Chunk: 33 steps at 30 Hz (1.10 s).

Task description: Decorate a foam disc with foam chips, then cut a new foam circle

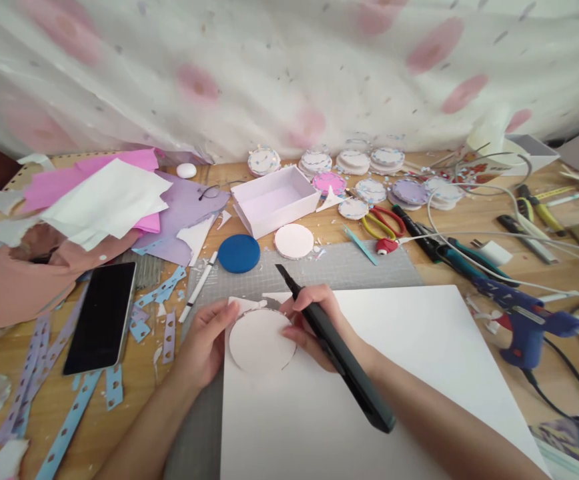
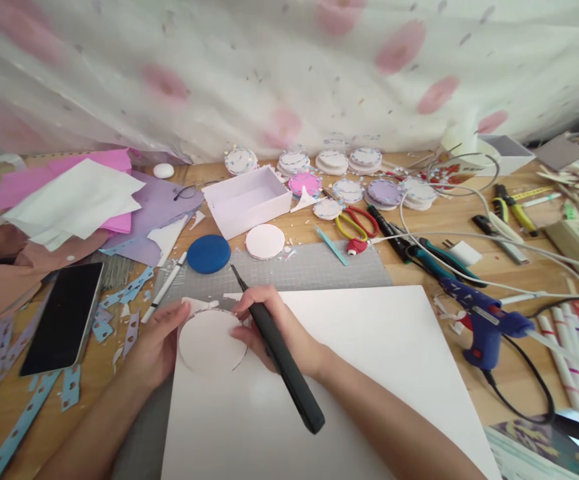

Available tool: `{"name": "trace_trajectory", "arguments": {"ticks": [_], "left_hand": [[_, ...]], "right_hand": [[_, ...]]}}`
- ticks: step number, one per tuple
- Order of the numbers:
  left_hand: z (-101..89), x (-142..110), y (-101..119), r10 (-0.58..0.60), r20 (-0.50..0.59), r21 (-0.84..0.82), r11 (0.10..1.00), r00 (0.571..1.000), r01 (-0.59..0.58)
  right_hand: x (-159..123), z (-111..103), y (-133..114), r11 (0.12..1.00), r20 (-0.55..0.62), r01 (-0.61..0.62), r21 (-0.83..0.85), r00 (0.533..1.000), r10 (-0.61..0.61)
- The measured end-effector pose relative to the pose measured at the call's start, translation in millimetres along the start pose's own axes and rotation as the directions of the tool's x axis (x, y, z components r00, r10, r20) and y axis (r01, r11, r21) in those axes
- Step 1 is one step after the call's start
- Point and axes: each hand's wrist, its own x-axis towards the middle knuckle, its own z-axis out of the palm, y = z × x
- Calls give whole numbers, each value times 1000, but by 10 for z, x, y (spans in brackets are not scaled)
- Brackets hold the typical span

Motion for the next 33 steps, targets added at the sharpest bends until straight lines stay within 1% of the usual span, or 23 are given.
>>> {"name": "trace_trajectory", "arguments": {"ticks": [5,8,12,14,17,19,21,22,23,24,25,26,27,28,29,30,33], "left_hand": [[37,-36,17,-20,-5,-46,999,1000,19],[55,-40,20,-33,-21,-71,997,999,31],[51,-23,0,-93,-34,-128,988,995,88],[44,-9,-14,-147,-75,-148,980,986,134],[53,5,-22,-223,-145,-153,968,964,201],[73,5,-19,-252,-151,-163,960,956,228],[91,0,-16,-233,-135,-170,963,963,210],[93,-2,-18,-196,-128,-160,971,972,175],[90,-4,-21,-143,-124,-136,983,982,126],[80,-5,-27,-83,-123,-97,993,989,71],[64,-4,-35,-23,-120,-45,999,993,17],[45,-3,-44,32,-111,21,999,993,-29],[23,-2,-52,79,-92,95,993,993,-71],[2,-1,-60,121,-71,170,980,990,-107],[-17,-1,-66,156,-51,240,961,986,-140],[-31,-2,-70,183,-34,304,938,982,-165],[-41,-10,-68,235,-8,433,877,972,-209]], "right_hand": [[4,25,-143,988,-26,103,-111,994,-107],[35,42,-200,978,-8,166,-125,986,-168],[37,30,-196,968,53,216,-127,976,-211],[11,4,-181,960,103,221,-170,973,-206],[-42,-29,-170,928,224,260,-266,953,-202],[-67,-27,-171,910,252,285,-301,944,-212],[-72,-1,-169,914,192,284,-290,953,-235],[-68,18,-165,925,141,276,-263,959,-246],[-58,39,-157,937,68,259,-235,966,-250],[-45,58,-146,951,-30,230,-208,970,-241],[-29,75,-133,966,-146,188,-177,966,-215],[-11,86,-119,982,-258,131,-133,952,-162],[7,93,-103,995,-351,65,-77,932,-88],[25,93,-88,1000,-414,6,-10,910,-10],[41,89,-74,997,-437,-46,61,897,68],[54,81,-61,989,-434,-83,123,892,129],[78,46,-34,963,-420,-150,224,877,234]]}}
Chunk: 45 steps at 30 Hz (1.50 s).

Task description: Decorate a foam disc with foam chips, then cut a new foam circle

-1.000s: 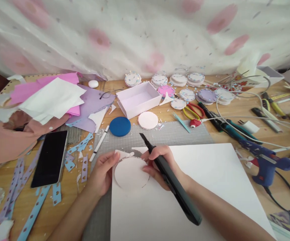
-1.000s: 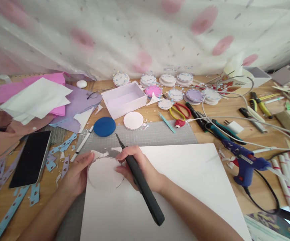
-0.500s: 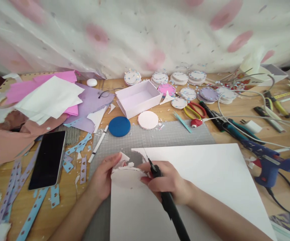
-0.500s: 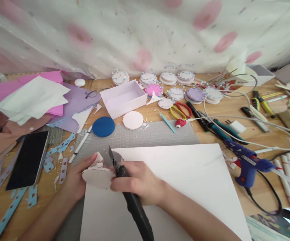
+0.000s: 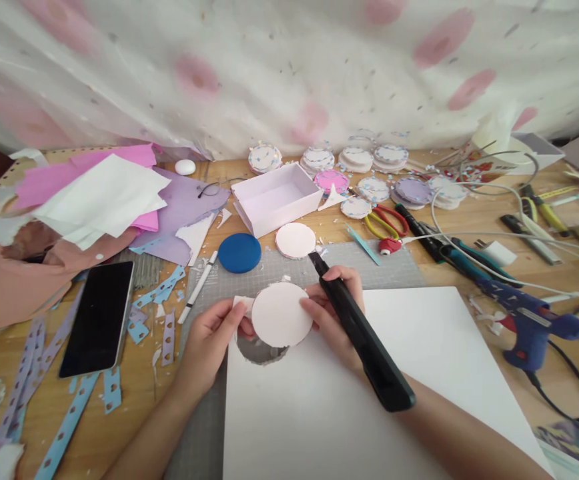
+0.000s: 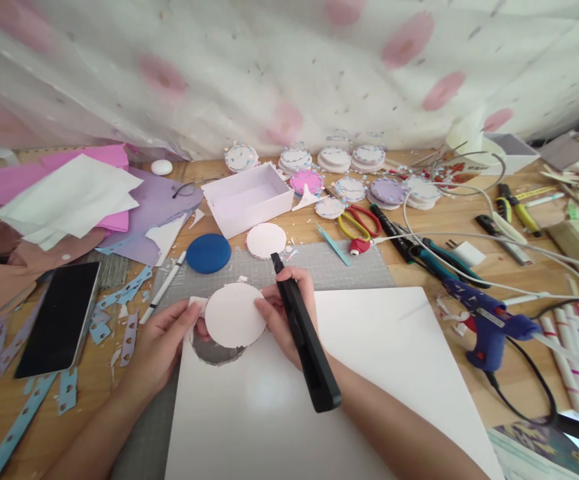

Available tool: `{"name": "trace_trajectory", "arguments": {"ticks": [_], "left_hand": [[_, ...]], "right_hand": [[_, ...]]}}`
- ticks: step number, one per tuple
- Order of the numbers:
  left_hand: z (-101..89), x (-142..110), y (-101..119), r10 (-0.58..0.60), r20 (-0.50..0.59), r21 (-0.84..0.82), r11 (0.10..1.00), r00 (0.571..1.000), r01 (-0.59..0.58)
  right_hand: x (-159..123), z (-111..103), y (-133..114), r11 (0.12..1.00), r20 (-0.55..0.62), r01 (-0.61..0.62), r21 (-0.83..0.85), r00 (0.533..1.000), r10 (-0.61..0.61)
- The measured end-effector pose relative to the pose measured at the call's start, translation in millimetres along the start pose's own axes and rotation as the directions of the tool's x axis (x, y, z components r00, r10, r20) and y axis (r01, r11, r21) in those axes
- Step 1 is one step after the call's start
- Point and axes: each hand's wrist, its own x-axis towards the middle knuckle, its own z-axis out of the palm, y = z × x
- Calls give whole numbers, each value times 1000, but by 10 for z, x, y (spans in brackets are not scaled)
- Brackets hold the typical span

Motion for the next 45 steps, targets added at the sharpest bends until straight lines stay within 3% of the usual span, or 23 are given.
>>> {"name": "trace_trajectory", "arguments": {"ticks": [5,12,14,16,18,23,27,30,31,32,34,36,37,40,43,45], "left_hand": [[41,-2,44,57,-21,145,988,998,-54],[60,-3,3,48,-31,126,991,998,-44],[65,-6,-11,35,-63,104,994,997,-28],[73,-1,-13,31,-101,91,996,994,-22],[72,17,-2,46,-143,95,995,989,-33],[-25,118,35,137,-247,171,981,959,-96],[-124,192,30,237,-240,357,923,941,-141],[-125,157,40,381,-270,507,837,885,-206],[-106,118,44,454,-235,575,778,859,-254],[-80,66,43,529,-145,653,686,836,-321],[-13,-59,16,592,181,769,412,785,-488],[57,-176,-47,486,482,774,155,729,-614],[84,-218,-86,418,552,766,89,722,-637],[118,-251,-181,332,560,804,5,759,-595],[87,-174,-195,358,493,853,-19,793,-521],[54,-108,-174,382,474,864,-27,793,-503]], "right_hand": [[18,-32,3,995,-63,-81,66,994,85],[70,-20,-67,996,-219,-91,17,971,92],[144,-68,-113,999,-360,-27,-47,933,9],[223,-155,-184,993,-492,76,-95,863,-113],[268,-270,-274,978,-543,152,-143,814,-206],[167,-555,-412,938,-389,196,-287,871,-301],[-18,-676,-307,943,-274,146,-300,933,-231],[-203,-708,-175,939,-219,56,-340,966,-137],[-271,-713,-136,931,-215,34,-362,970,-118],[-338,-717,-102,924,-213,20,-381,971,-109],[-456,-721,-51,916,-210,14,-401,972,-107],[-538,-716,-23,911,-229,13,-411,966,-118],[-563,-708,-17,909,-248,10,-417,961,-124],[-578,-673,-18,902,-299,7,-432,942,-150],[-536,-630,-44,898,-270,14,-440,952,-147],[-498,-603,-65,898,-242,23,-439,960,-143]]}}
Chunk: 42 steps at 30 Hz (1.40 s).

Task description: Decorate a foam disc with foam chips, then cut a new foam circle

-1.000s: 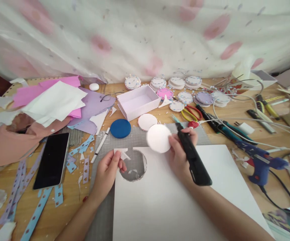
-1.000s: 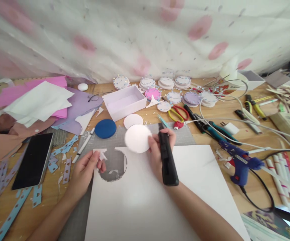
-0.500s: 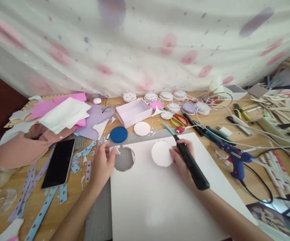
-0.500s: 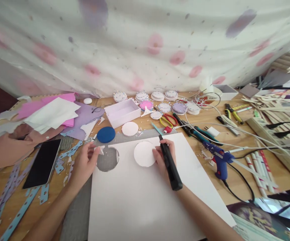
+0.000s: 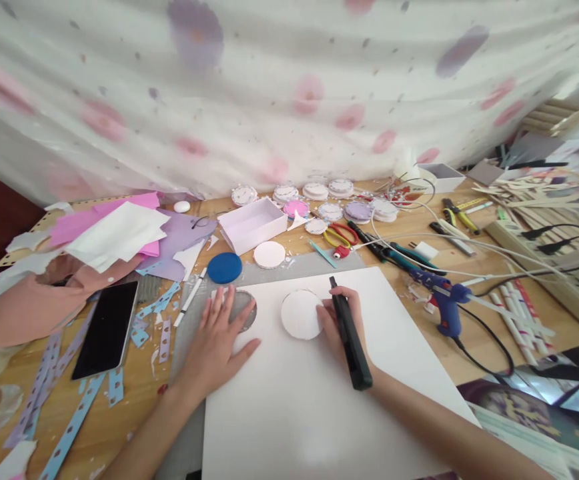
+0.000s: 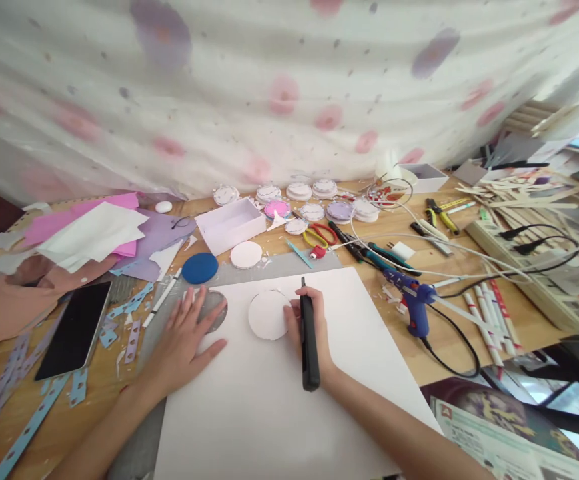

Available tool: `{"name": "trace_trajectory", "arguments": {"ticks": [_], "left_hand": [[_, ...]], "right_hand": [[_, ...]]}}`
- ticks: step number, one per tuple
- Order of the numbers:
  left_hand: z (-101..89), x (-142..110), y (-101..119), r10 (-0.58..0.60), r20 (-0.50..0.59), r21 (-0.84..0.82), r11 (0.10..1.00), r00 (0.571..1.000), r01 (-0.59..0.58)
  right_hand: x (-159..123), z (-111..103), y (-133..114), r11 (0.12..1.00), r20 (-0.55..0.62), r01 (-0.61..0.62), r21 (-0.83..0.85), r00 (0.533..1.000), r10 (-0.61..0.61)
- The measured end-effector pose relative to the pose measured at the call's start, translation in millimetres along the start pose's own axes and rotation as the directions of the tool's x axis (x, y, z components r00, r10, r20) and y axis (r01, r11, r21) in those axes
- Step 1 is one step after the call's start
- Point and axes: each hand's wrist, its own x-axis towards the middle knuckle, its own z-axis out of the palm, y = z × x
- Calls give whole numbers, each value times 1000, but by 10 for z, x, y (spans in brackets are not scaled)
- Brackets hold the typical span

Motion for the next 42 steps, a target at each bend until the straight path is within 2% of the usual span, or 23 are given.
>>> {"name": "trace_trajectory", "arguments": {"ticks": [4,8,14,17,19,22,24,26,29,32,34,35,36,38,40,42], "left_hand": [[-22,66,-75,19,24,-31,999,1000,-18],[-70,111,-58,19,19,-45,999,1000,-18],[-157,180,-126,-46,31,-48,998,998,47],[-193,148,-233,-55,14,-37,998,998,55],[-254,103,-236,-53,-42,-52,997,998,51],[-411,48,-34,-127,-121,-206,973,984,100],[-513,49,206,-182,-133,-383,916,974,118],[-573,82,444,-197,-132,-490,865,972,108],[-591,143,660,-336,-119,-615,764,934,196],[-600,157,680,-387,-166,-652,733,907,194],[-626,141,639,-336,-197,-637,758,921,140],[-642,129,616,-305,-196,-626,770,932,120],[-659,117,594,-281,-184,-615,780,942,112],[-685,94,558,-257,-159,-584,803,953,119],[-694,78,529,-255,-149,-547,826,955,134],[-688,68,505,-265,-146,-526,837,953,152]], "right_hand": [[42,38,-33,1000,24,8,8,1000,-8],[59,47,-28,1000,58,1,-3,998,-1],[180,33,-45,1000,152,-2,0,988,2],[270,63,-40,999,195,41,33,980,-47],[298,117,-43,994,188,93,53,977,-101],[249,238,-121,973,136,212,88,965,-222],[160,314,-239,947,99,301,110,945,-312],[58,352,-389,920,85,366,139,921,-380],[-29,299,-579,877,204,414,245,862,-464],[48,139,-606,839,306,456,297,787,-536],[180,11,-515,836,338,529,145,768,-544],[257,-48,-446,819,391,573,-3,755,-527],[334,-99,-372,767,483,615,-183,736,-475],[466,-171,-238,563,649,683,-464,695,-308],[552,-202,-189,396,727,717,-574,669,-158],[590,-207,-286,353,750,724,-592,656,-88]]}}
